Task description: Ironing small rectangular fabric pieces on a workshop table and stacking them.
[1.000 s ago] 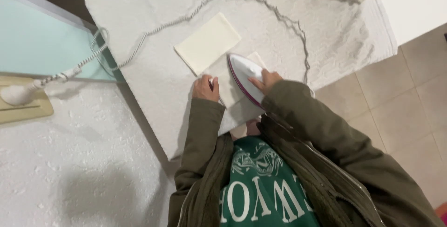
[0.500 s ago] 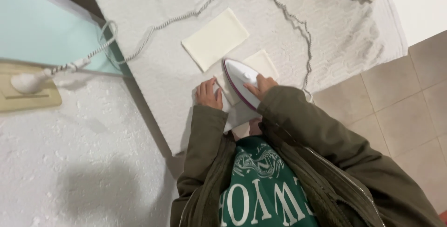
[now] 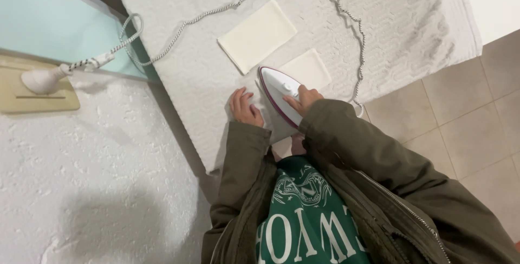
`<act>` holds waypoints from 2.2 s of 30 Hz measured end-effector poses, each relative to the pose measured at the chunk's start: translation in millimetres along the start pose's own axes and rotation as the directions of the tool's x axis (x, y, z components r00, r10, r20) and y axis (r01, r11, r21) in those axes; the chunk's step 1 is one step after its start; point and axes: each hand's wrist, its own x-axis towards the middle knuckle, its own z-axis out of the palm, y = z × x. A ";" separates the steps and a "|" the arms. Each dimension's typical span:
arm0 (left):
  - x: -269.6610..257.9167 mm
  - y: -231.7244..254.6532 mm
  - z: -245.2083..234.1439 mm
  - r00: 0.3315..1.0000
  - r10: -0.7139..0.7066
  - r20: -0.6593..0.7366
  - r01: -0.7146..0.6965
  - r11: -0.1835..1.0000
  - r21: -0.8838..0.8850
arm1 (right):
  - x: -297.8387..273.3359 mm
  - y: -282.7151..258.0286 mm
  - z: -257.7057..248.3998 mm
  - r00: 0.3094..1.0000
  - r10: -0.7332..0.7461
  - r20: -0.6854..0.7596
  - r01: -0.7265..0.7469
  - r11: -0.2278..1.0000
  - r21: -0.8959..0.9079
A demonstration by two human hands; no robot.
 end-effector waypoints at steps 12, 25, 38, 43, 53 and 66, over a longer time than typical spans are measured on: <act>-35.3 0.1 2.9 0.966 -0.040 0.257 -0.122 0.801 0.586 | -11.2 -48.3 -24.1 0.988 0.112 0.106 -0.113 0.994 0.004; -22.0 -1.5 5.1 0.970 -0.043 0.240 -0.110 0.801 0.588 | -9.3 -26.8 -14.7 0.994 0.075 0.076 -0.071 0.996 -0.061; -36.3 -3.0 8.4 0.966 -0.046 0.255 -0.125 0.778 0.616 | -24.4 -44.0 -25.1 0.987 0.122 0.102 -0.118 0.992 -0.043; -27.7 -7.6 10.5 0.960 -0.081 0.269 -0.100 0.795 0.598 | -12.4 -33.0 -18.4 0.993 0.077 0.092 -0.071 0.995 -0.065; -28.6 -4.2 8.2 0.971 -0.027 0.236 -0.141 0.734 0.664 | 0.8 -30.1 -8.6 0.986 0.101 0.134 -0.097 0.994 -0.042; -25.8 0.1 3.1 0.967 -0.054 0.250 -0.108 0.798 0.593 | 4.8 -39.0 -2.6 0.997 0.069 -0.024 -0.071 0.993 -0.098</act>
